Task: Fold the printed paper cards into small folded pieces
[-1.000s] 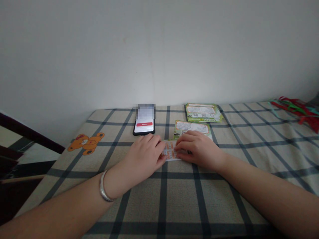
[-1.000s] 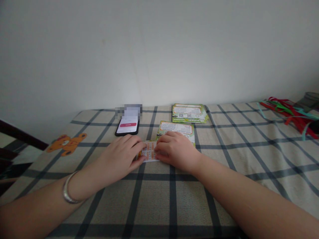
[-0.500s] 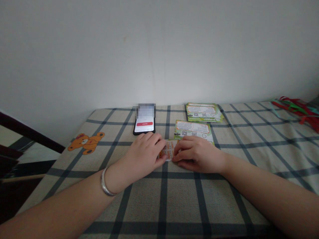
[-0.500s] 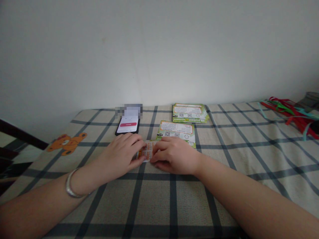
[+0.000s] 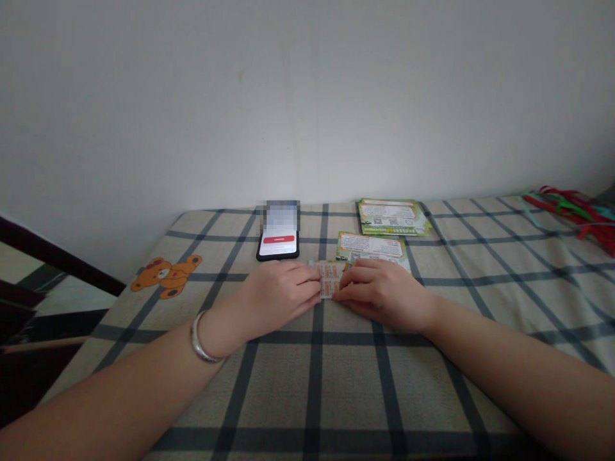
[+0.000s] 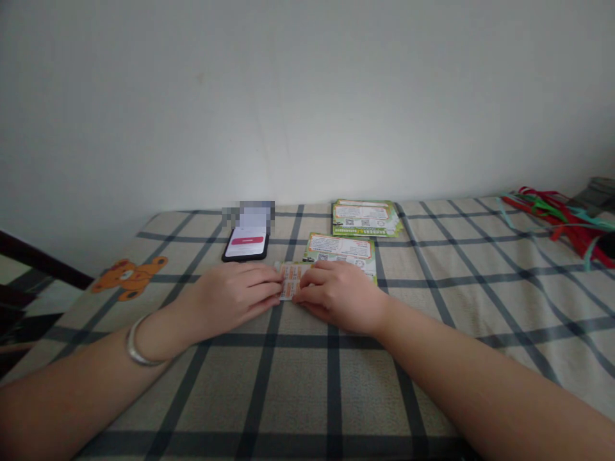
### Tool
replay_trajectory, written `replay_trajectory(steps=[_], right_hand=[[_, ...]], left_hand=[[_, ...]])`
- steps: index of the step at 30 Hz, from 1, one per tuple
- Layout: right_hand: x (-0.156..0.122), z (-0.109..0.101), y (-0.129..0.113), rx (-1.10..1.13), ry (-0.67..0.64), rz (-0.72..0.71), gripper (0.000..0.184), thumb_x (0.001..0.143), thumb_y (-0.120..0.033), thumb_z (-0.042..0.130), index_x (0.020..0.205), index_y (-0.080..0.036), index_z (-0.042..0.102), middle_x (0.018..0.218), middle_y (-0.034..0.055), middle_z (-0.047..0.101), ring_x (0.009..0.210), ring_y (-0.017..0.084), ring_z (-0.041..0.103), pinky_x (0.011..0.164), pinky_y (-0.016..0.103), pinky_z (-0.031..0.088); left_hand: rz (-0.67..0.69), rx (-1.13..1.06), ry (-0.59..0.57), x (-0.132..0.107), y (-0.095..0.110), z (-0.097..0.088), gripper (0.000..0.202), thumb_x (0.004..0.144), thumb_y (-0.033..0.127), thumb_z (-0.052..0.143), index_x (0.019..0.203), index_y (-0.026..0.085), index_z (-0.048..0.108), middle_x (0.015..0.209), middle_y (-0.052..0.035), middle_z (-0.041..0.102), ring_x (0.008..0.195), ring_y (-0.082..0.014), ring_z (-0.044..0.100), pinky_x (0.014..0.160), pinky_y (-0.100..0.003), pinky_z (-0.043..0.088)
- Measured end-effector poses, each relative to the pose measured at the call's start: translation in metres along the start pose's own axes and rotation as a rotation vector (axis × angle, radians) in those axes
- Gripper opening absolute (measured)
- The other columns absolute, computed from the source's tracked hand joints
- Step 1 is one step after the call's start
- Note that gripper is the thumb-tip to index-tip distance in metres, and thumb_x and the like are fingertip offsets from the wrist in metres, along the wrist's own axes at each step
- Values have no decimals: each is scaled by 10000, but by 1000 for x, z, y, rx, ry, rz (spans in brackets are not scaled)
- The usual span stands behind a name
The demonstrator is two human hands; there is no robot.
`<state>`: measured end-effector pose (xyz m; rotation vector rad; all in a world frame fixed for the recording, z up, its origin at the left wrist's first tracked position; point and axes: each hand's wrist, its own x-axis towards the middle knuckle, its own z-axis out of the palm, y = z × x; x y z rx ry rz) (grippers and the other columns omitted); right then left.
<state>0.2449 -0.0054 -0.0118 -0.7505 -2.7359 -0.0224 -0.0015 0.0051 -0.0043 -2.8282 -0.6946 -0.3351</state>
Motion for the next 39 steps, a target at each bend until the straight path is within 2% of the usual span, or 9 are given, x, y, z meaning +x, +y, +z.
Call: replay_trajectory(steps=[7,11,16,21,26,33,36,39], right_hand=[[3,-2,2,68,42,89,177,896,-224,538,981,-211,693,965,47,661,927,193,567,851,350,464],[2,-2,3,128,65,132,191,879,-216,556,1020,-204,685,1007,65,648,966,195,573,868,362,474],[2,0,4,173,86,109,234,886,-204,533,1073,-185,671,1084,86,647,1027,201,579,896,372,492],[3,2,5,154,116,96,268,860,-185,557,1107,-174,659,1228,107,623,1168,218,545,998,413,459],[4,2,7,148,116,66,302,832,-169,584,1125,-194,655,1219,98,638,1153,223,566,972,424,480],[4,0,8,116,78,87,240,922,-277,527,1102,-219,675,1187,62,662,1106,215,589,955,418,474],[4,0,7,87,98,133,244,910,-299,547,1100,-212,673,1180,48,666,1098,215,588,975,418,460],[5,1,8,32,136,230,296,892,-287,560,1155,-183,647,1196,71,659,1127,234,574,1004,441,444]], left_hand=[[-86,-9,-7,0,5,1,264,979,266,433,1046,203,680,1091,-54,685,993,-210,628,858,-378,515],[-75,0,26,0,5,2,255,966,242,450,1013,188,695,1050,-63,701,960,-207,646,849,-371,525],[-125,-50,-8,-1,4,3,230,953,263,479,976,200,699,1054,-56,691,927,-205,652,819,-367,539],[-255,-88,19,2,4,2,203,921,254,514,981,135,667,1086,-101,661,939,-219,632,812,-369,544],[-355,-79,65,5,5,5,270,863,218,576,1114,122,603,1107,-113,621,1064,-263,541,950,-450,476],[-444,-102,4,4,11,3,347,884,278,546,1180,99,572,1106,-138,567,1030,-267,526,934,-468,470],[-469,-122,-27,5,12,0,356,869,293,564,1176,113,567,1106,-129,558,1039,-269,523,936,-468,468],[-458,-141,-16,5,13,1,363,853,323,583,1157,127,558,1120,-123,552,1069,-271,509,960,-469,455]])
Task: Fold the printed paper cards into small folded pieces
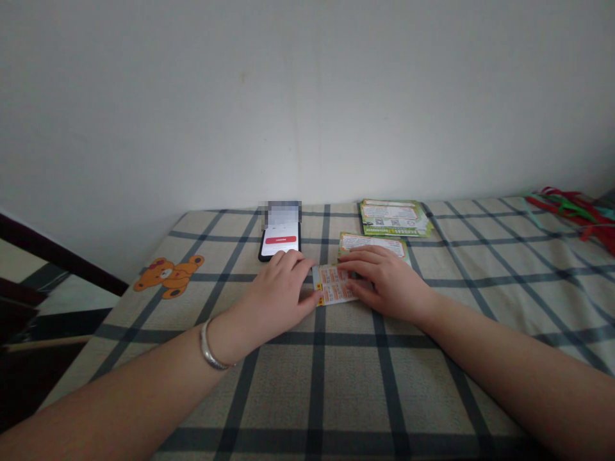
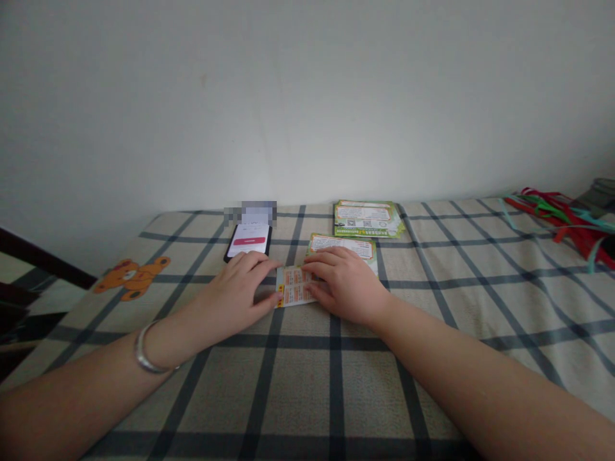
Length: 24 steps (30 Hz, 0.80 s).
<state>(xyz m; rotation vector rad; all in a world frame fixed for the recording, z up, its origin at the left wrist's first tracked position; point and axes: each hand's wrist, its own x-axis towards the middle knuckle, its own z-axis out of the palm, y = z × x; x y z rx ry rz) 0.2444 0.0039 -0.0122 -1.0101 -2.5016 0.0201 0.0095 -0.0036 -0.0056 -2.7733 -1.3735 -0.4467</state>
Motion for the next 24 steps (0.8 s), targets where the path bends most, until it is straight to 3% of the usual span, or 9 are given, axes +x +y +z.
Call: replay_trajectory(steps=[4,16,24], right_hand=[[1,3,2,-52,12,70,333,873,-318,584,1156,-157,651,1222,105,643,1159,259,559,1015,456,443],[1,3,0,0,19,85,303,796,-294,654,1068,-159,657,1200,99,634,1147,247,550,1027,406,430],[2,5,2,55,50,80,148,827,-233,633,964,-178,625,1019,80,662,1021,227,568,929,385,451]], left_hand=[[22,-23,5,-1,1,2,362,852,335,589,1145,130,537,1148,-122,541,1083,-269,501,968,-465,449],[11,-121,29,-2,-2,8,276,839,269,630,1077,171,531,1110,-78,551,1078,-253,506,962,-440,444],[-4,-211,78,1,-2,9,240,807,192,660,1002,173,521,1008,-52,592,984,-233,547,879,-412,471]])
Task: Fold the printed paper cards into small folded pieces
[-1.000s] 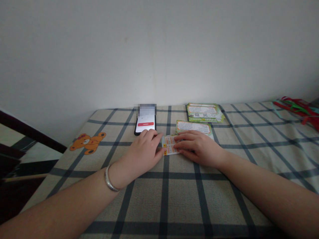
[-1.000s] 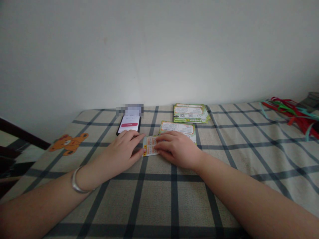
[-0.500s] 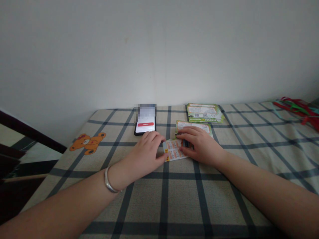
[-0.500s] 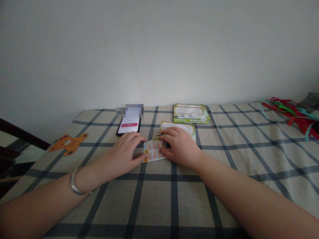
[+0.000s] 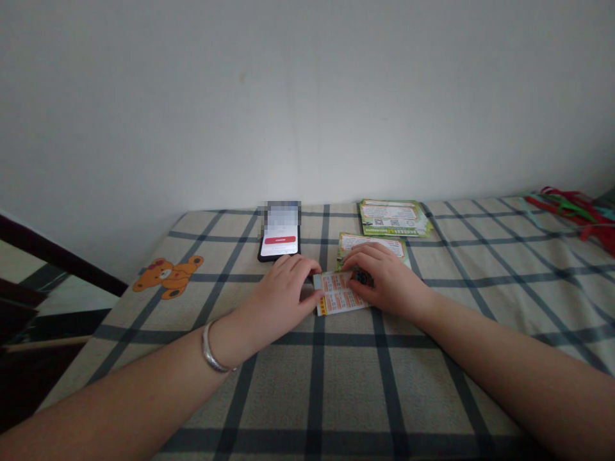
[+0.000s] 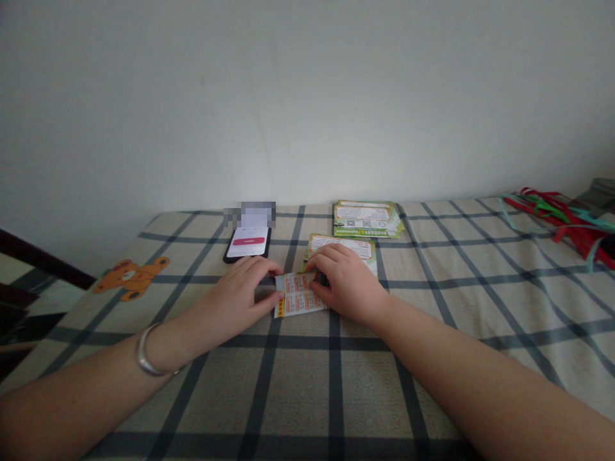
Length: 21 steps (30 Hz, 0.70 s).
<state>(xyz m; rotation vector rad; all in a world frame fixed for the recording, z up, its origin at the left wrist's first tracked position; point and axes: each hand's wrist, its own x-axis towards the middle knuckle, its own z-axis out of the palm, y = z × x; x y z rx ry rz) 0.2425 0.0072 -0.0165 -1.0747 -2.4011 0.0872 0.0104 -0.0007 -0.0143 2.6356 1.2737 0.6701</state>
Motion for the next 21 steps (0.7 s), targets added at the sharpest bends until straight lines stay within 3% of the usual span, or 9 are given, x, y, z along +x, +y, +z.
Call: replay_trajectory(steps=[5,9,14,21], right_hand=[[0,-2,-2,-13,23,1,60,818,-183,644,874,-195,625,855,39,664,846,203,563,785,350,443],[-1,-1,-1,73,47,17,48,832,-174,638,863,-196,609,807,20,643,786,174,556,738,313,434],[-2,0,-2,241,72,93,109,821,-128,621,898,-201,596,837,8,643,768,141,584,688,260,452],[-3,-3,-3,164,68,222,158,830,-256,642,978,-210,610,927,39,688,849,199,629,755,345,479]], left_hand=[[-51,-133,48,1,-6,4,230,803,143,655,992,189,532,909,-13,605,864,-188,580,776,-347,482],[-83,-217,49,2,-8,4,172,846,196,631,1005,204,565,904,-8,628,861,-182,592,767,-340,472],[-83,-184,25,5,-2,-3,63,884,228,581,857,193,626,817,-8,634,795,-176,578,707,-321,447],[-104,-273,115,6,-5,-3,70,882,205,553,878,194,623,826,-2,653,763,-152,596,691,-296,469]])
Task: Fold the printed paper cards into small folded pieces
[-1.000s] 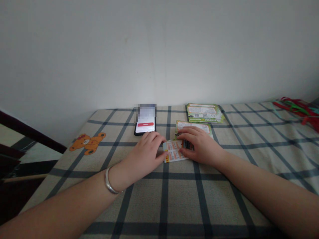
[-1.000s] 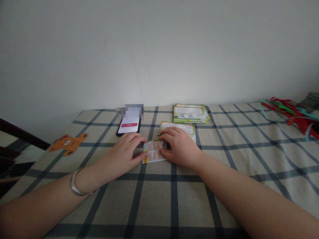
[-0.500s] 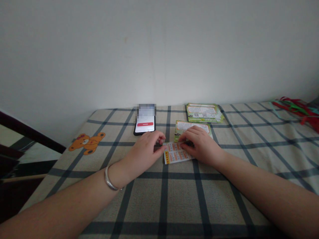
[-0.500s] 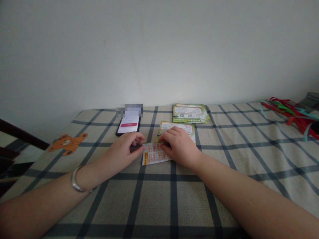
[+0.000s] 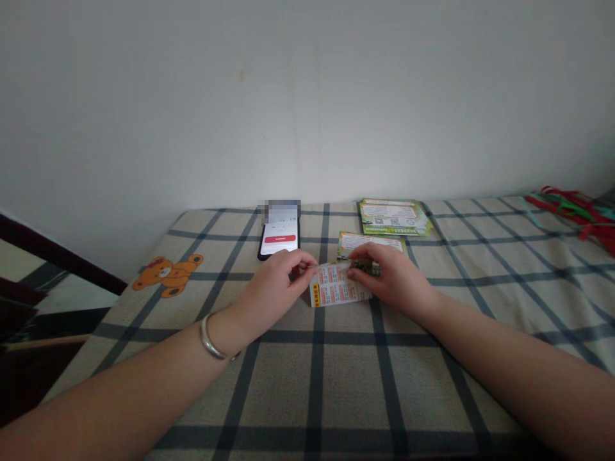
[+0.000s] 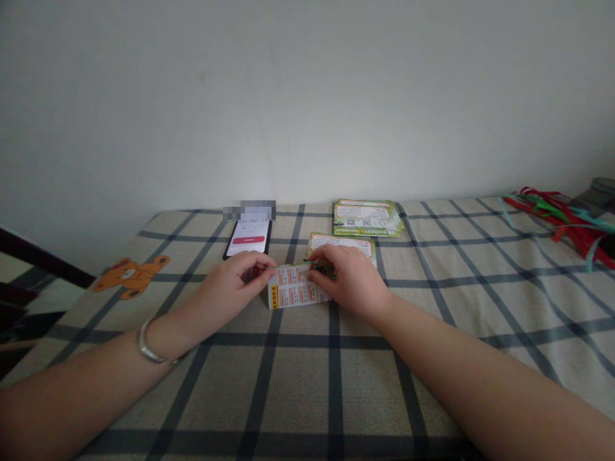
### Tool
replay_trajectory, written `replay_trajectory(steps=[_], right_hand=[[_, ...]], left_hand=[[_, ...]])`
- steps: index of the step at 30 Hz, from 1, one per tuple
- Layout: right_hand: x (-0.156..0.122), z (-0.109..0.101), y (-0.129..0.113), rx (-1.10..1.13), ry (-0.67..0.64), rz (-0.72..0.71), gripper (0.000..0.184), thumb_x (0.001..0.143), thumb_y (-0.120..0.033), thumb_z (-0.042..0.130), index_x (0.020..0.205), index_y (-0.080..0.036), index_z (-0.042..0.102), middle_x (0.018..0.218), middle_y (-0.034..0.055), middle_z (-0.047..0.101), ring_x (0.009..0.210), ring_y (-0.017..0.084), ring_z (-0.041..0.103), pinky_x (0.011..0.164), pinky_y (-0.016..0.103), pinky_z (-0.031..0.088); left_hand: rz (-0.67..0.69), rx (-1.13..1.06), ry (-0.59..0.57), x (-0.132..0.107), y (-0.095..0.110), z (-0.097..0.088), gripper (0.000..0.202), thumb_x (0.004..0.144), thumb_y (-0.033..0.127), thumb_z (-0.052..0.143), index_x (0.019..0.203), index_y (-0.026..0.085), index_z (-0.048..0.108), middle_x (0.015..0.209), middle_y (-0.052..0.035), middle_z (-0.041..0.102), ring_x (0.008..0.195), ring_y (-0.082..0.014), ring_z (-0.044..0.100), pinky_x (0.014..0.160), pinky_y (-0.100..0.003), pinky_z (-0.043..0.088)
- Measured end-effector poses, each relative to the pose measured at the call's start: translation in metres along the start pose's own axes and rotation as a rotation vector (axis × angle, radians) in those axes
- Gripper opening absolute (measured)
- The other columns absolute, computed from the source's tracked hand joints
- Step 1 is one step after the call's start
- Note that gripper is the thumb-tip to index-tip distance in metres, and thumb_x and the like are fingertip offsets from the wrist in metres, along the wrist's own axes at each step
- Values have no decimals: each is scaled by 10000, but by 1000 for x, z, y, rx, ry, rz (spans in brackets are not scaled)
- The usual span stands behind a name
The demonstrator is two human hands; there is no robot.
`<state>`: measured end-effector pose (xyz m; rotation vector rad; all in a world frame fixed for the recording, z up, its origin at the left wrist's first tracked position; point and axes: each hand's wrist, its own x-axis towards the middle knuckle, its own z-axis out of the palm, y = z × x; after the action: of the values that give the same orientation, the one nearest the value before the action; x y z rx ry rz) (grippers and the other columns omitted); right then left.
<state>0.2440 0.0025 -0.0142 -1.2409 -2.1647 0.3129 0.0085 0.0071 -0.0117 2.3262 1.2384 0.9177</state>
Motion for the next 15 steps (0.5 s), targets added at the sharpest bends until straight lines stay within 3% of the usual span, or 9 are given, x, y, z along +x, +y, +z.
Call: replay_trajectory(steps=[4,9,15], right_hand=[[0,2,4,69,16,47,156,832,-251,633,979,-222,591,890,27,690,777,184,629,689,327,487],[-2,6,6,184,91,57,278,799,-181,651,1052,-233,548,877,10,689,761,153,627,693,296,498],[-1,6,5,237,130,5,280,788,-150,628,1044,-234,551,888,11,690,753,145,628,682,290,505]], left_hand=[[-27,-85,23,-1,-4,1,73,881,225,559,916,196,617,856,-3,665,779,-148,618,701,-292,492],[-71,-151,80,-1,-5,2,140,865,232,591,1002,204,605,866,2,659,745,-133,616,671,-273,497],[-59,-162,96,-2,-5,1,186,876,235,583,1059,206,581,852,10,654,713,-124,608,631,-256,482]])
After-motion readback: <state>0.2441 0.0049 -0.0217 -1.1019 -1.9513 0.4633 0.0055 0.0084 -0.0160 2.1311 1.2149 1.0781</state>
